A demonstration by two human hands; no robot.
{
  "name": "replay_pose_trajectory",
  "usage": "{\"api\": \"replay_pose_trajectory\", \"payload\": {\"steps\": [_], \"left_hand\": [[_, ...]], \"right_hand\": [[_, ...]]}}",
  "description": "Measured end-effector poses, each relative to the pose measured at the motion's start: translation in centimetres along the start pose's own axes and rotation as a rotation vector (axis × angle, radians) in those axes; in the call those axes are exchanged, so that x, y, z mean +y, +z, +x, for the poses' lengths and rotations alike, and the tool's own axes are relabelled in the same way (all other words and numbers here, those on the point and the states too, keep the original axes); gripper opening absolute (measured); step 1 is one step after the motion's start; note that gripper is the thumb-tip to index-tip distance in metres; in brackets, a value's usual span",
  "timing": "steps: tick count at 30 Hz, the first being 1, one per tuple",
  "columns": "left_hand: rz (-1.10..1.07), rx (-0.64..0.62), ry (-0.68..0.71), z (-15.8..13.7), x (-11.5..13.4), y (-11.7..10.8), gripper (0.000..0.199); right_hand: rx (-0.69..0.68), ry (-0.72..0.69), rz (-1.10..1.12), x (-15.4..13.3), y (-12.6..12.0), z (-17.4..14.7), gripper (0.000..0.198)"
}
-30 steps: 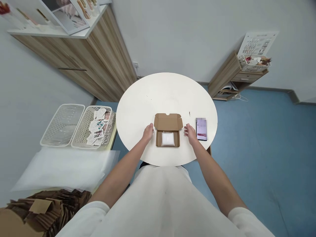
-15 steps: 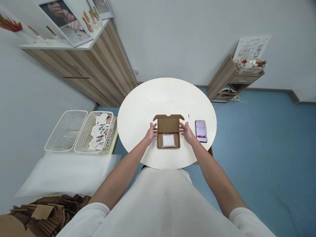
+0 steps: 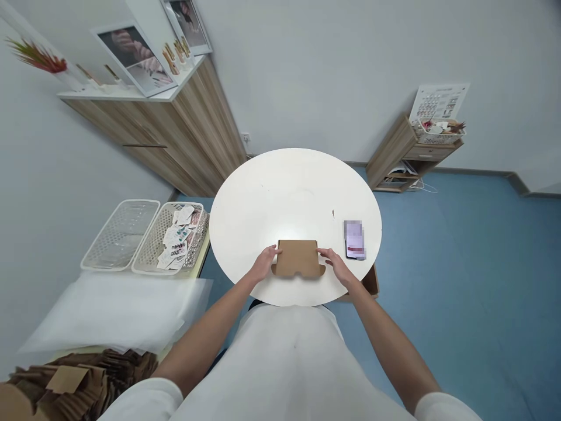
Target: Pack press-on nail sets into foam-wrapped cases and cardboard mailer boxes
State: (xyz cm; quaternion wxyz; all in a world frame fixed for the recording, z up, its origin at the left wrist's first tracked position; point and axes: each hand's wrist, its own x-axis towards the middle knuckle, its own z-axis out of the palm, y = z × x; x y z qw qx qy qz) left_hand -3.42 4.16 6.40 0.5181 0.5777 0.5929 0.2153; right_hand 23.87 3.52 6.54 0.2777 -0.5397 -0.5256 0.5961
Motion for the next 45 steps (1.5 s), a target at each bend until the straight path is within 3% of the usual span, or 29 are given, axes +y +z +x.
{"api": "replay_pose_trajectory", "payload": {"steps": [7,12,17,23,27,31,35,41,45], "left_hand": [[0.618,0.056,0.167,-1.8,0.9,2.3,0.051],[0.703,0.055,0.116,-2.0,0.5,3.5,0.051],[0.607,0.081,0.081,-2.3,-0.6,3.6,0.054],[0.469,0.077,-0.009,-3.4,-2.2,2.6,0.072],[0.400,-0.005,0.048,-3.6,-3.0,2.9,0.082],[0.297,0.043,0.127,-3.7,-3.2,3.1,0.087],[0.281,0.092,0.186,-3.7,-2.6,2.2,0.077],[0.331,0.261,0.166,-1.7,-0.1,0.7,0.043],[0.461,0.233,0.096,0.0,1.4,0.1,0.039]], "right_hand": [[0.074,-0.057,-0.669,-0.3,2.3,-1.1,0.052],[0.081,0.009,-0.876,0.4,3.5,-1.0,0.047],[0.096,0.031,-0.844,1.3,3.5,-1.4,0.044],[0.099,-0.012,-0.794,2.5,3.1,-2.7,0.056],[0.044,-0.058,-0.732,3.6,4.0,-3.3,0.076],[0.026,-0.051,-0.605,3.8,4.4,-3.5,0.086],[0.036,-0.081,-0.473,3.1,3.4,-3.1,0.080],[0.093,-0.071,-0.375,0.0,1.8,-1.1,0.050],[0.157,-0.050,-0.383,-2.3,1.2,0.9,0.041]]}}
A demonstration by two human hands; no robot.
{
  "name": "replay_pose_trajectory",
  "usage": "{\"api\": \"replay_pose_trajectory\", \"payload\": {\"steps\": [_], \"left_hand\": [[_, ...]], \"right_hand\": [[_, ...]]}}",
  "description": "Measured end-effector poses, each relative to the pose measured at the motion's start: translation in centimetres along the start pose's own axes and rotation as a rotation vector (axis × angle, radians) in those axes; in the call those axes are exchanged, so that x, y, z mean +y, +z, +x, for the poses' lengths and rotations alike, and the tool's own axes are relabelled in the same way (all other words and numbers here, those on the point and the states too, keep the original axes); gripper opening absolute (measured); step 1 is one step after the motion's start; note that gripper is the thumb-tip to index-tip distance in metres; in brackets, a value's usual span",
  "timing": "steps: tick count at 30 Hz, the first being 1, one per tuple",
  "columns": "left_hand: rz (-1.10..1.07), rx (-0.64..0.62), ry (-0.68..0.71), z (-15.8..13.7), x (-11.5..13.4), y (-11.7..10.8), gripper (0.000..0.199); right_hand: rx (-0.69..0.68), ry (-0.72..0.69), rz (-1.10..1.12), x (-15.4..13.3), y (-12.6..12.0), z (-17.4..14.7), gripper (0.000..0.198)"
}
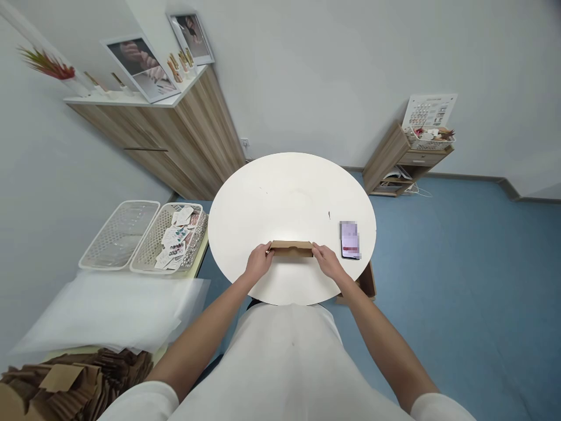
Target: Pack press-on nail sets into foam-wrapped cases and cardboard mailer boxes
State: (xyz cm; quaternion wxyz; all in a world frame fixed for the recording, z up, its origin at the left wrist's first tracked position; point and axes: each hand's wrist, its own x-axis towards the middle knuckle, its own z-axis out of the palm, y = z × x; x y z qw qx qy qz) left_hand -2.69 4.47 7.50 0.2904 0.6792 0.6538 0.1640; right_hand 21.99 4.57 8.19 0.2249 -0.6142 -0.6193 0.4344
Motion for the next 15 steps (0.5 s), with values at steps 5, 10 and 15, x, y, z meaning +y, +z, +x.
{"api": "replay_pose_trajectory", "payload": {"steps": [5,10,15], "left_hand": [[0.109,-0.066,-0.070,1.3,0.5,-0.2,0.045],[-0.024,-0.059,-0.110,1.9,0.6,-0.3,0.043],[-0.147,-0.061,-0.137,2.5,0.1,-0.4,0.034]], "right_hand": [[-0.010,0.133,0.033,-1.4,-0.9,2.1,0.046],[-0.044,0.250,0.102,-2.0,-1.1,3.2,0.045],[-0.083,0.293,0.220,-2.5,-1.2,3.7,0.043]]}}
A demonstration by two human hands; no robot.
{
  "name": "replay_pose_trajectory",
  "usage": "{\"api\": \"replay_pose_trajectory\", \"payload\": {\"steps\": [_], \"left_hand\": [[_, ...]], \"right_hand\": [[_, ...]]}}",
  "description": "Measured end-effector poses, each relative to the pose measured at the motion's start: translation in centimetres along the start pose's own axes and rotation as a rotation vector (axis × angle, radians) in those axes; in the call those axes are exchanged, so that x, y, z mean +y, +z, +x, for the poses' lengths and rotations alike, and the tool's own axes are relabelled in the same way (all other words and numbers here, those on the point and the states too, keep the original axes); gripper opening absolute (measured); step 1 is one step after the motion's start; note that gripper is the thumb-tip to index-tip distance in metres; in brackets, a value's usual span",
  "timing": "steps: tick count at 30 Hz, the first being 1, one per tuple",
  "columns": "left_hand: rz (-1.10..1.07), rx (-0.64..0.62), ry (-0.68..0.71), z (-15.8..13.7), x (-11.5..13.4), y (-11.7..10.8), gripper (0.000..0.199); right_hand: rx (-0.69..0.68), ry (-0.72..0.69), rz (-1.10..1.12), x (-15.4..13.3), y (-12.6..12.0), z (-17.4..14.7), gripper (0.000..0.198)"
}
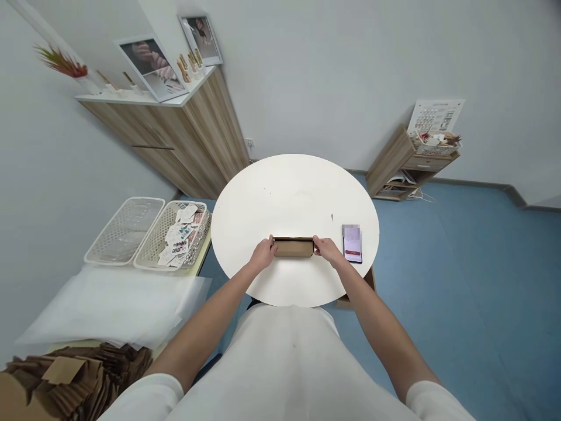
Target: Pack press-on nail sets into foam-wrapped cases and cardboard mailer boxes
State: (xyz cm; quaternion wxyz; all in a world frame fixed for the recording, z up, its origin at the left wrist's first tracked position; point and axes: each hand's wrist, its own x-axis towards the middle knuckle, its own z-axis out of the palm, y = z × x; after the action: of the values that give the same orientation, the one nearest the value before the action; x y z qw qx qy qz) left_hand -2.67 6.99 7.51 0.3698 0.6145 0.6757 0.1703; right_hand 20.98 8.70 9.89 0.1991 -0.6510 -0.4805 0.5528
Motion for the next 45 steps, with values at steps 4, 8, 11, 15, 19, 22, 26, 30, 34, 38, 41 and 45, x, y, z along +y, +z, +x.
{"api": "replay_pose_trajectory", "payload": {"steps": [4,8,11,15,19,22,26,30,34,38,41,45], "left_hand": [[-0.045,-0.026,0.042,0.4,-0.6,0.1,0.030],[-0.086,-0.050,0.040,0.1,-1.0,0.2,0.036],[-0.202,-0.091,-0.003,-0.4,-1.0,-0.1,0.045],[-0.434,-0.144,-0.166,-0.6,-0.6,-0.6,0.056],[-0.468,-0.148,-0.251,-0.5,-0.2,-0.7,0.052],[-0.407,-0.168,-0.246,-1.0,-0.2,-0.6,0.051],[-0.344,-0.202,-0.186,-1.7,-0.4,-0.4,0.053],[-0.315,-0.222,-0.145,-1.6,-0.7,-0.3,0.050],[-0.313,-0.249,-0.090,-1.7,-1.8,-0.2,0.051],[-0.312,-0.242,0.030,-3.0,-4.3,0.4,0.052],[-0.291,-0.221,0.110,-4.6,-6.6,0.7,0.049],[-0.212,-0.204,0.147,-6.6,-9.1,0.5,0.053]], "right_hand": [[-0.020,-0.056,0.052,0.0,-0.1,-0.1,0.043],[-0.064,-0.087,0.100,0.5,-0.3,-0.2,0.037],[-0.074,-0.068,0.135,0.9,-0.4,-0.1,0.031],[-0.094,-0.026,0.195,1.4,-0.3,0.3,0.039],[-0.107,-0.007,0.211,2.2,0.5,0.8,0.040],[-0.030,-0.013,0.179,3.4,1.8,1.0,0.045],[0.115,-0.104,0.109,4.9,3.9,0.9,0.050],[0.235,-0.140,0.076,5.4,5.1,0.6,0.050],[0.247,-0.173,0.128,5.6,5.5,-1.0,0.048],[0.212,-0.200,0.257,6.8,7.1,-3.7,0.044],[0.224,-0.210,0.305,8.2,9.7,-5.4,0.045],[0.275,-0.183,0.287,9.8,13.5,-7.0,0.048]]}}
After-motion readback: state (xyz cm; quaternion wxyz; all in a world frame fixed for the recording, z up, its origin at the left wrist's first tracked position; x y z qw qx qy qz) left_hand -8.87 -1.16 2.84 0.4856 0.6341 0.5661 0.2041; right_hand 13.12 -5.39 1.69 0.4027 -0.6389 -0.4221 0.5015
